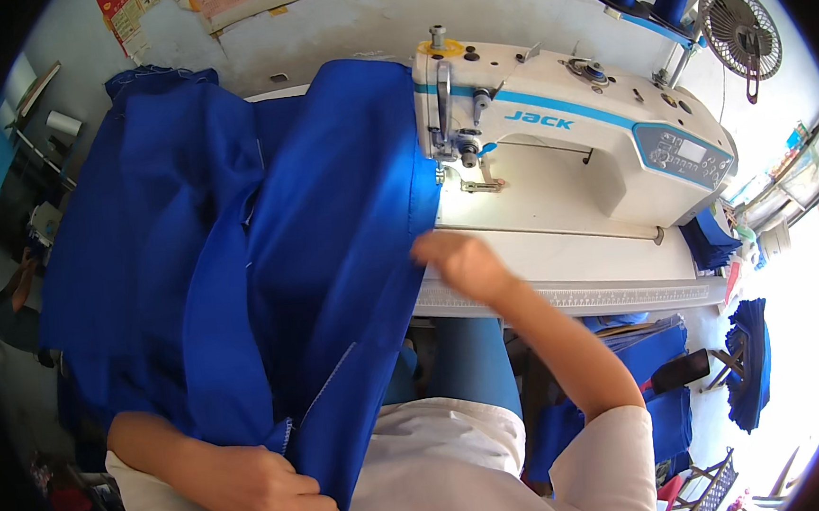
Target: The person aligns and sews a large blue fabric piece on an industrial sewing machine, guiding it under the needle and adjusting folds throughout. The fabric is handled continuously as the machine stitches along its edges.
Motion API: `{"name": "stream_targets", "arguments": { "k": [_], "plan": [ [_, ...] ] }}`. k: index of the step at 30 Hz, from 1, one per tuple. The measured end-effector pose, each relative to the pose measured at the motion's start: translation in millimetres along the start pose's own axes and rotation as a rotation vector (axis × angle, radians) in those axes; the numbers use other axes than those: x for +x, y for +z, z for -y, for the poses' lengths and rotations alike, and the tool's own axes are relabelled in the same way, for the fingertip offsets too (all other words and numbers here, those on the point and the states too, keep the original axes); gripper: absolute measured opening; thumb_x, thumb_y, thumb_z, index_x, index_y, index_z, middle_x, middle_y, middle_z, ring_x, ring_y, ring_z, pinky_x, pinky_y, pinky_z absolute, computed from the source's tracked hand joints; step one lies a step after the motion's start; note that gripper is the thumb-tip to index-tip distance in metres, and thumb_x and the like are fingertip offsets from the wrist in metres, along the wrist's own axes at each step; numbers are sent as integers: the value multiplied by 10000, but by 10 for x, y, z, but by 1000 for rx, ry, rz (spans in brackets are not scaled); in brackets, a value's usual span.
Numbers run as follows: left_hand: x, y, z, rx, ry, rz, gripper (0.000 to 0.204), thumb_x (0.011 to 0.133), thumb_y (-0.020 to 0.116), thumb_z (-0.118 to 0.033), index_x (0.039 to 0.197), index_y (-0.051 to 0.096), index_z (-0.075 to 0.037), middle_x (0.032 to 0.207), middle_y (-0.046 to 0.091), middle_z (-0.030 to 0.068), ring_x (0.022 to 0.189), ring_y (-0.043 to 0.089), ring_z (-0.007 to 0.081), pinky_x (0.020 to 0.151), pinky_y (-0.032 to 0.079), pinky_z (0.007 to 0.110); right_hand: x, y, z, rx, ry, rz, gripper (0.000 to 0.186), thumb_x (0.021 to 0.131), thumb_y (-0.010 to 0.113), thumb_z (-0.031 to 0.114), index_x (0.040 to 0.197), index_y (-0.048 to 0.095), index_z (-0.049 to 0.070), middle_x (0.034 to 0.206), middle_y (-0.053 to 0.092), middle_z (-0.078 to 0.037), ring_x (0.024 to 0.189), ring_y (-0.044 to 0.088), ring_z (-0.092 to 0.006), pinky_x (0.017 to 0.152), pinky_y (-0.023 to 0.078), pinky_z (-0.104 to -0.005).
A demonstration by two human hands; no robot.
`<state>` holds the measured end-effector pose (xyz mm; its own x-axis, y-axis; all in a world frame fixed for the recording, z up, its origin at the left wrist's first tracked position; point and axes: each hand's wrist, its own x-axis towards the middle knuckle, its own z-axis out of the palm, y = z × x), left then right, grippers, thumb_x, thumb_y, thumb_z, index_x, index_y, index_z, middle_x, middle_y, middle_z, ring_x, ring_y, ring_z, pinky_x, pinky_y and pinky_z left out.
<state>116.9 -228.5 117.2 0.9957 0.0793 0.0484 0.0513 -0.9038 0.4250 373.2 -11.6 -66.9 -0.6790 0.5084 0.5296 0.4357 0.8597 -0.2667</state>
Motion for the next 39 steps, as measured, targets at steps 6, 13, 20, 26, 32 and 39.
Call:
{"name": "stream_targets", "arguments": {
  "k": [6, 13, 20, 26, 32, 39],
  "plan": [
    [347, 41, 360, -139, 240, 158, 126, 818, 568, -209, 832, 540, -86, 712, 526, 54, 635, 608, 168, 528, 482, 296, -634, -365, 1482, 43, -103, -147, 234, 723, 672, 65, 950, 667, 6, 985, 674, -131, 996, 669, -258, 935, 549, -416],
    [879, 229, 1876, -570, -176, -224, 241, 951, 593, -225, 1106, 651, -50, 957, 679, 132, 866, 649, 304, 771, 517, 369, -814, -172, 1611, 334, 135, -280, 250, 650, 661, -56, 895, 642, -9, 912, 660, -115, 896, 682, -285, 883, 568, -441],
    [691, 849, 2583, 292, -469, -374, 605, 908, 616, -394, 1408, 465, -88, 1465, 404, 152, 1354, 387, 321, 1103, 310, 511, -971, 39, 1613, 414, 414, -300, 229, 664, 631, -139, 855, 659, -16, 878, 683, -130, 870, 690, -286, 892, 566, -446],
    [678, 643, 2903, 253, -390, -417, 453, 910, 624, -330, 1323, 558, -155, 1388, 478, 123, 1274, 459, 305, 1066, 366, 460, -775, 63, 1366, 354, 379, -250, 242, 661, 640, -137, 861, 664, -1, 864, 677, -118, 857, 685, -282, 901, 562, -450],
    [673, 539, 3217, 169, -310, -514, 345, 872, 660, -240, 1196, 646, -122, 1249, 580, 104, 1148, 554, 298, 971, 455, 407, -570, 72, 1223, 305, 335, -230, 208, 676, 643, -113, 846, 656, 5, 871, 672, -100, 860, 681, -264, 916, 557, -432],
    [512, 855, 2370, 77, -409, -399, 480, 864, 679, -317, 1295, 589, -125, 1405, 486, 113, 1345, 431, 295, 1091, 359, 517, -756, 198, 1265, 200, 363, -226, 210, 655, 649, -96, 829, 649, 23, 872, 662, -90, 866, 673, -252, 928, 549, -424]
  ]
}}
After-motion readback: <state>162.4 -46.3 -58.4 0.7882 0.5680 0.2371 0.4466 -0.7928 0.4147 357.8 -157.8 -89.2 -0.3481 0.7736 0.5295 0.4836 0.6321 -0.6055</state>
